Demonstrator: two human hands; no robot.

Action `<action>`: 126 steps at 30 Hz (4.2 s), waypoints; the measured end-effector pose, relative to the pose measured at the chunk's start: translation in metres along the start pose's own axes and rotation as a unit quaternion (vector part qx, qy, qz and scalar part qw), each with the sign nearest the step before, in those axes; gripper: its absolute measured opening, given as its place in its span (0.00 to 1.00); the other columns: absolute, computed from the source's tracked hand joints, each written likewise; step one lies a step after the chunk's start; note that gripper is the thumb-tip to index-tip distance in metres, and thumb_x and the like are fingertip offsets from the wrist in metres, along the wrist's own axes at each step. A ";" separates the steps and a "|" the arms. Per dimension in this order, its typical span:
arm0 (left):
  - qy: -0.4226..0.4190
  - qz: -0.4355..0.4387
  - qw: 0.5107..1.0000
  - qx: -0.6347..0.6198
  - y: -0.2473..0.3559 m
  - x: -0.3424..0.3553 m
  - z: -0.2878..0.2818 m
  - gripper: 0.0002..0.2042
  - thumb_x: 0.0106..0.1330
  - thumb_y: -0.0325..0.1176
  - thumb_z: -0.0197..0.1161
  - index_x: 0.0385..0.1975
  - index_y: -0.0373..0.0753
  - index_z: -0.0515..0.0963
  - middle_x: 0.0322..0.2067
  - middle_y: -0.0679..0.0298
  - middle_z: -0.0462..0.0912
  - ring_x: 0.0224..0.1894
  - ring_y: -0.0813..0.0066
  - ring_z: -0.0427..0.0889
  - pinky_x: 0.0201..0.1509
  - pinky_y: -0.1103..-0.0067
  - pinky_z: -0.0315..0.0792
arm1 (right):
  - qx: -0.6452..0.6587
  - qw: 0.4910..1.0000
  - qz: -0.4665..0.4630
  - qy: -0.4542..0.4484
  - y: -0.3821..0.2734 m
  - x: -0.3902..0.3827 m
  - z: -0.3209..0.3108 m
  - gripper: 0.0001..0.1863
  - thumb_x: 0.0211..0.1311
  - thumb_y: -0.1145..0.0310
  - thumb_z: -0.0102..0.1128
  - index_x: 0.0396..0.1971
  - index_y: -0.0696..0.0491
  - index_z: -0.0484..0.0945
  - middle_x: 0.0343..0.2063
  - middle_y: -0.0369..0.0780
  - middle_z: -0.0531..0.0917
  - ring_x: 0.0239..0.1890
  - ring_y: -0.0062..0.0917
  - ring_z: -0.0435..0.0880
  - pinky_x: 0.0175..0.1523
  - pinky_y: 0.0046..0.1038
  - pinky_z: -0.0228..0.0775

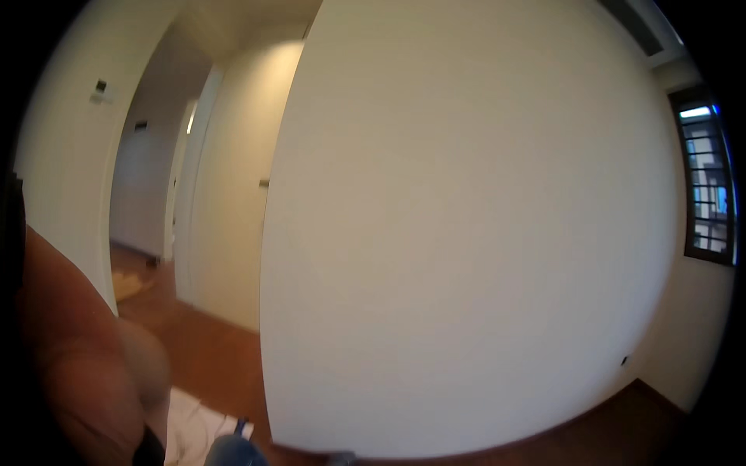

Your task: The person installs wood flooring by positioning a wood panel near a wall, using a nail gun to secure it, and then hammering the panel into place.

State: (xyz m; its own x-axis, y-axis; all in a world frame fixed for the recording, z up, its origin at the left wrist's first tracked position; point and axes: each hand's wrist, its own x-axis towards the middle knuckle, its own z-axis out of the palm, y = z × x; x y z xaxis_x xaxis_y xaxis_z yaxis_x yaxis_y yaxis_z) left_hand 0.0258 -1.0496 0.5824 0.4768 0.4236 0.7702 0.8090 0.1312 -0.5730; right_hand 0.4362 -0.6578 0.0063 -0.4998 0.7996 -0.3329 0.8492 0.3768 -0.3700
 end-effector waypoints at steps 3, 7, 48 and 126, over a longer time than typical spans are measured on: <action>0.067 0.028 0.997 -0.029 -0.002 -0.046 -0.018 0.12 0.73 0.26 0.67 0.54 0.34 0.83 0.47 0.65 0.87 0.47 0.78 0.83 0.55 0.80 0.77 | -0.084 0.994 0.031 -0.065 0.060 0.078 0.046 0.39 0.69 0.39 0.58 0.71 0.50 0.68 0.56 0.58 0.84 0.61 0.57 0.80 0.62 0.50 0.74; 0.157 -0.052 0.983 0.083 -0.035 -0.146 -0.074 0.11 0.73 0.26 0.68 0.53 0.35 0.84 0.47 0.65 0.88 0.47 0.78 0.84 0.55 0.80 0.77 | 0.019 0.999 -0.006 0.034 -0.066 0.136 0.055 0.32 0.66 0.42 0.63 0.51 0.58 0.85 0.43 0.59 0.88 0.49 0.59 0.84 0.58 0.48 0.75; -0.352 -0.703 0.617 0.048 0.284 -0.747 0.029 0.05 0.70 0.22 0.58 0.42 0.36 0.78 0.38 0.51 0.81 0.39 0.46 0.80 0.44 0.58 0.73 | -0.544 0.779 -0.197 -0.243 -0.449 0.267 -0.097 0.19 0.55 0.58 0.68 0.47 0.44 0.85 0.41 0.45 0.89 0.47 0.46 0.88 0.52 0.48 0.80; -0.296 -0.587 0.623 -0.424 0.259 -0.351 0.328 0.05 0.71 0.34 0.63 0.39 0.41 0.81 0.35 0.54 0.86 0.39 0.55 0.86 0.43 0.65 0.79 | 0.051 0.883 -0.447 -0.133 -0.356 0.147 0.020 0.14 0.70 0.55 0.66 0.37 0.51 0.88 0.24 0.42 0.88 0.26 0.30 0.90 0.35 0.36 0.80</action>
State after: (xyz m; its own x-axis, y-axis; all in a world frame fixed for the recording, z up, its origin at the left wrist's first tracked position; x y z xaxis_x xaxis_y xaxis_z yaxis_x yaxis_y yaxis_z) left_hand -0.0451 -0.8700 0.0718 -0.6217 0.7710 0.1379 0.4915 0.2469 0.8351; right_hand 0.0575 -0.6835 0.0718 -0.9966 0.0613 -0.0553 0.0825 0.7468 -0.6599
